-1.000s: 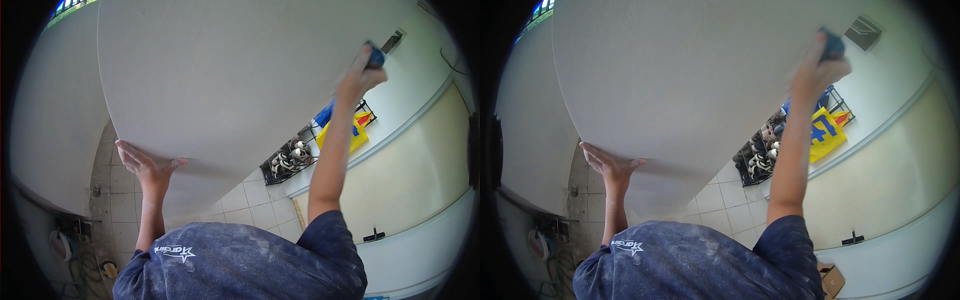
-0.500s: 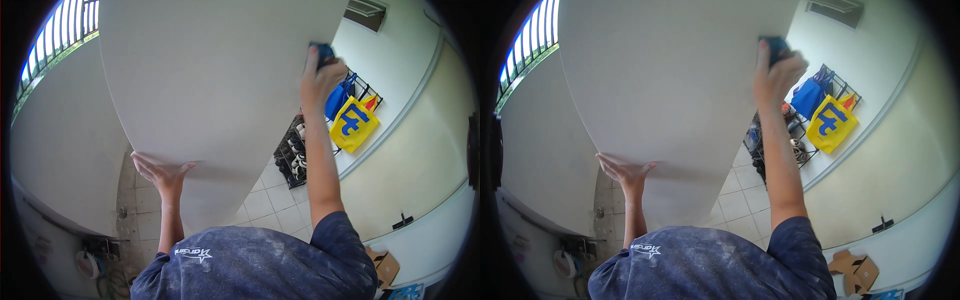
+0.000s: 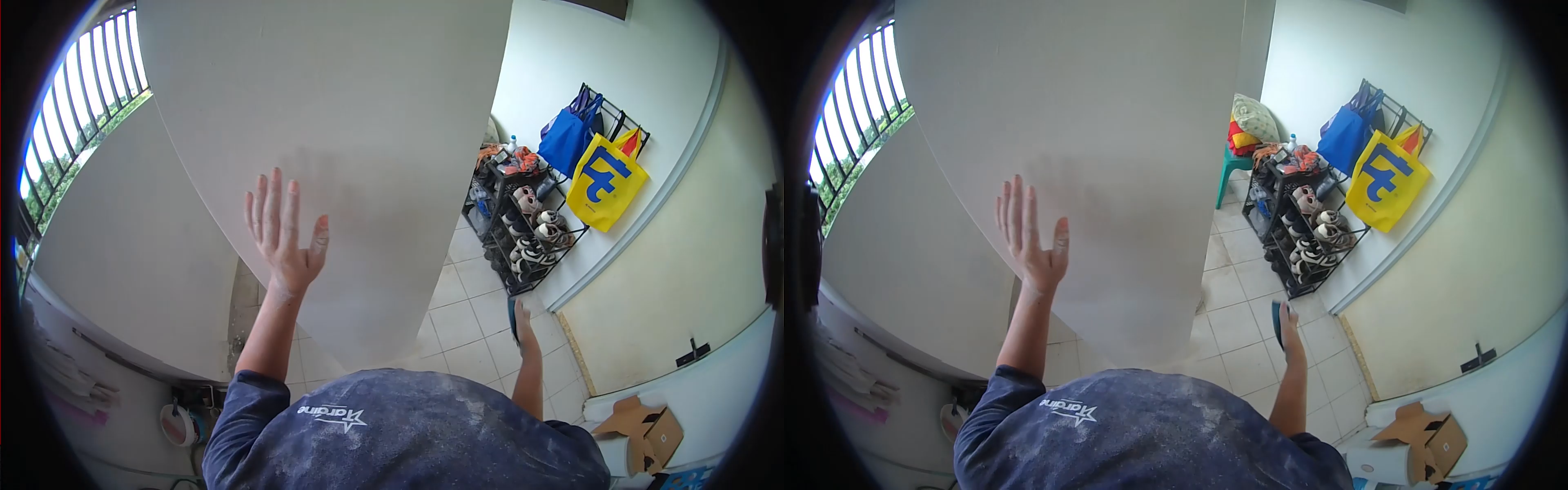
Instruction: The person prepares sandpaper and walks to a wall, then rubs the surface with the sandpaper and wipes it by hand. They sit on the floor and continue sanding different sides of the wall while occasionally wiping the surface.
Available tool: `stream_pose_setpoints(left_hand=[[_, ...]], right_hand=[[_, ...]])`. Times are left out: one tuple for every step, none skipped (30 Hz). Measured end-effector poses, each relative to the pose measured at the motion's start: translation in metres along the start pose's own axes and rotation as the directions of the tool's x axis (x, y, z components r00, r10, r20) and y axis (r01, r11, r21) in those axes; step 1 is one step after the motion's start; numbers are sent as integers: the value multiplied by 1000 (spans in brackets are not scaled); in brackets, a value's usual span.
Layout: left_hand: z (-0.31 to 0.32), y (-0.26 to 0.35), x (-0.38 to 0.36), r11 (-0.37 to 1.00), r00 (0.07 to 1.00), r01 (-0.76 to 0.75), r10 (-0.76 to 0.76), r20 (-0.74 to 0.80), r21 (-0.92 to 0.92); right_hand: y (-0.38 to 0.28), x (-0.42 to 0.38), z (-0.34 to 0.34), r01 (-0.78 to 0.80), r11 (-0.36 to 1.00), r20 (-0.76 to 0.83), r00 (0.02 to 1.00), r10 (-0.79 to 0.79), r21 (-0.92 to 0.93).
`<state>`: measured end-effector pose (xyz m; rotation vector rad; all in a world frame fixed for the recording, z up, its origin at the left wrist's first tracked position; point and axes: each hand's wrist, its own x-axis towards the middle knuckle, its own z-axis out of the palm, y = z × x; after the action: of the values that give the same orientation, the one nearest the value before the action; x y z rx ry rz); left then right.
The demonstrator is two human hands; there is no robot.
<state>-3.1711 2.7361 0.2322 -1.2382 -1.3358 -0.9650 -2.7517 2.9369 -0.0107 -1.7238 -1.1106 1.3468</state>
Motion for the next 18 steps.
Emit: stream_pose_setpoints(left_hand=[[6, 3, -10, 1000, 999, -6, 6, 51, 17], [16, 10, -23, 1000, 996, 13, -14, 89, 8], [19, 21, -28, 999, 988, 22, -17, 154, -31], [23, 31, -29, 997, 977, 31, -16, 214, -68], [30, 35, -29, 986, 970, 2, 39, 241, -165], [38, 39, -25, 965, 961, -21, 92, 261, -262], [43, 43, -11, 952, 938, -142, 218, 272, -273], [47, 46, 8, 924, 898, -258, 337, 283, -282], [51, 49, 29, 884, 845, -368, 448, 292, -288], [55, 57, 56, 869, 821, -448, 493, 288, -210], [58, 64, 84, 845, 795, -519, 533, 288, -131], [63, 72, 111, 812, 769, -581, 568, 292, -50], [66, 78, 136, 803, 745, -596, 568, 350, -34], [69, 83, 159, 792, 718, -610, 563, 409, -20], [72, 86, 176, 782, 690, -623, 552, 467, -4], [78, 87, 185, 773, 683, -635, 548, 483, 20], [85, 86, 192, 763, 677, -645, 544, 497, 43], [90, 87, 200, 753, 670, -655, 539, 510, 65]], right_hand=[[30, -6, -21, -36, 997, 3, 999, 36, -61], [57, -15, -42, -78, 991, 2, 997, 79, -108], [79, -23, -58, -120, 983, -7, 993, 120, -138], [98, -32, -72, -156, 975, -17, 988, 155, -160], [113, -40, -86, -192, 965, -32, 981, 189, -177], [124, -44, -97, -218, 958, -47, 976, 213, -184], [133, -48, -105, -242, 953, -57, 970, 235, -185], [139, -52, -107, -257, 948, -61, 966, 250, -187], [144, -52, -111, -270, 944, -66, 963, 263, -189], [147, -51, -114, -274, 943, -61, 962, 267, -189], [150, -49, -116, -277, 943, -56, 961, 271, -186], [150, -46, -118, -279, 942, -52, 960, 274, -188], [151, -44, -118, -276, 943, -48, 961, 272, -188], [151, -41, -118, -274, 943, -35, 962, 272, -189], [151, -37, -118, -272, 943, -24, 962, 272, -192], [151, -35, -117, -269, 943, -15, 962, 271, -197], [150, -31, -118, -263, 944, -2, 963, 269, -200], [150, -28, -120, -256, 945, 5, 965, 262, -204]])
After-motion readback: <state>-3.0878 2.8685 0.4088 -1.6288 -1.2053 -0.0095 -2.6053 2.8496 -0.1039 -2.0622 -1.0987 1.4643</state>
